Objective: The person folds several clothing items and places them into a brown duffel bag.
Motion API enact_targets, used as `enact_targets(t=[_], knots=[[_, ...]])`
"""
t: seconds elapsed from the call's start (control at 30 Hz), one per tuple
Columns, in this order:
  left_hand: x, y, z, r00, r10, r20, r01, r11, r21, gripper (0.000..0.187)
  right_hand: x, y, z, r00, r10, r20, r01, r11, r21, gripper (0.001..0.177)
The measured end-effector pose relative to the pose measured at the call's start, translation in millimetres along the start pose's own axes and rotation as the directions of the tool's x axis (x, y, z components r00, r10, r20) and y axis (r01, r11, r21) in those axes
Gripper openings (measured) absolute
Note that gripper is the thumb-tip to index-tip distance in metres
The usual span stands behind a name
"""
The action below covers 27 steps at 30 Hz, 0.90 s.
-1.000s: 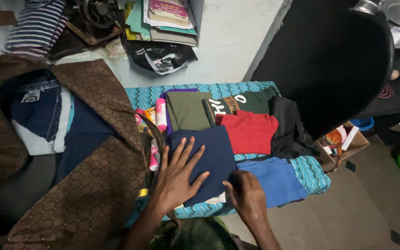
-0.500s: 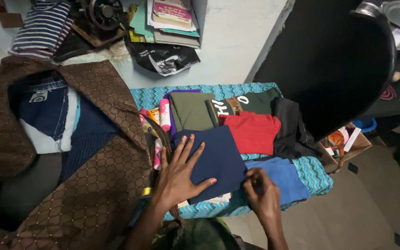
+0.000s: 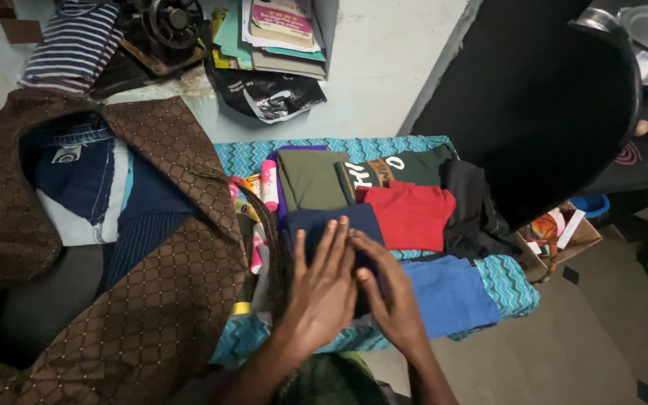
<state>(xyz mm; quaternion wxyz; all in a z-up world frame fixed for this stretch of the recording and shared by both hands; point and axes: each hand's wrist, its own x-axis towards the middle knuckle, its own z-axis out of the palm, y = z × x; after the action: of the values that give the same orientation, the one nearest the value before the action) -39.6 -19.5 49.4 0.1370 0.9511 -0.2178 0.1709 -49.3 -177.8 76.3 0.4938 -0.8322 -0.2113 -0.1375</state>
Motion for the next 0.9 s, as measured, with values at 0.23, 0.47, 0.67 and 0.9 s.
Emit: enact_targets(t=[0.23, 0.47, 0.67, 0.9], knots=[[11.3, -27.3, 33.9, 0.994, -0.033, -0.107, 0.026, 0.998, -0.064, 0.082, 37.0, 21.6, 35.6, 0.935, -0.084, 0.345, 0.19, 0.939, -0.287, 0.074], [13.0, -32.5, 31.0, 0.983, -0.183, -0.021, 0.181, 0.981, -0.075, 0.087, 43.2, 60.7, 35.7, 0.944, -0.044, 0.326, 0.208, 0.848, -0.487, 0.074], [8.7, -44.5, 11.3, 0.974, -0.225, 0.015, 0.225, 0.966, -0.128, 0.087, 43.9, 97.8, 30.1, 0.988, 0.112, 0.104, -0.055, 0.896, -0.441, 0.072], [-0.9, -51.3, 9.2, 0.973, -0.226, -0.041, 0.216, 0.961, -0.171, 0.088, 28.1, 83.4, 31.0, 0.943, 0.263, -0.205, -0.31, 0.917, -0.25, 0.062]])
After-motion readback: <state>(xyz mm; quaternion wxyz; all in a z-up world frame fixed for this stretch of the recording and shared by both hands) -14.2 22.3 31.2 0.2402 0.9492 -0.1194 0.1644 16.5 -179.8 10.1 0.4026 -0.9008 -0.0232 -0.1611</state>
